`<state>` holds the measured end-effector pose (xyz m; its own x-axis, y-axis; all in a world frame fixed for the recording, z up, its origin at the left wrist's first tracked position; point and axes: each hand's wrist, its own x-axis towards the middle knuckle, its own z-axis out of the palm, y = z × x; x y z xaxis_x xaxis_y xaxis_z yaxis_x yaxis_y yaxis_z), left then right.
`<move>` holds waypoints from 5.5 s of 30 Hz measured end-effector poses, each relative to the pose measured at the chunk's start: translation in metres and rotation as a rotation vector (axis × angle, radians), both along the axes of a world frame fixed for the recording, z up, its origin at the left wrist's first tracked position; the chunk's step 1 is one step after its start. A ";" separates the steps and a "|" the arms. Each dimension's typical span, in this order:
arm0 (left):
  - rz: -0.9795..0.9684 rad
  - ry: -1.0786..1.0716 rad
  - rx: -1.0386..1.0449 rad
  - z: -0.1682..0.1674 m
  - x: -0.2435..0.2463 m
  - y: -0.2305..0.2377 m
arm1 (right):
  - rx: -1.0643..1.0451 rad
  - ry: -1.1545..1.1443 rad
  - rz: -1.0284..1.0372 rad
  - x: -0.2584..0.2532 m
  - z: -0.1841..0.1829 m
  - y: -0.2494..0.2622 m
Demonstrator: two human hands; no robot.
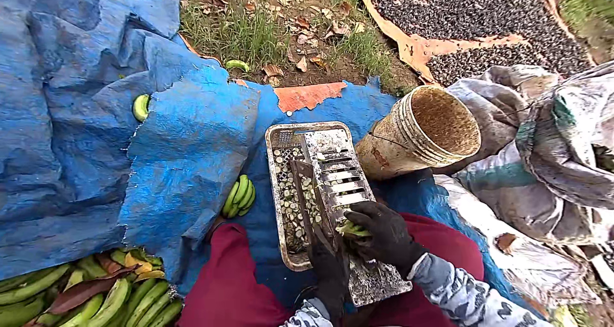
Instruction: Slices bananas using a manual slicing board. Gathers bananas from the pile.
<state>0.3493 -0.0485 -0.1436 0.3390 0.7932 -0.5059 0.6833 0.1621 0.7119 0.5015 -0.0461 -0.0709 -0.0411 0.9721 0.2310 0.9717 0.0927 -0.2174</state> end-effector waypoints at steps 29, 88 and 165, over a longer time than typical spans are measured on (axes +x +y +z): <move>-0.164 -0.120 0.853 0.003 -0.007 -0.028 | -0.741 -0.159 -0.347 0.025 0.010 0.186; -0.680 -0.508 0.909 -0.007 -0.023 -0.021 | -0.087 -0.090 -0.164 0.000 0.014 0.004; -0.072 -0.367 0.654 0.047 0.011 0.044 | -0.419 0.326 -0.388 0.070 0.012 0.098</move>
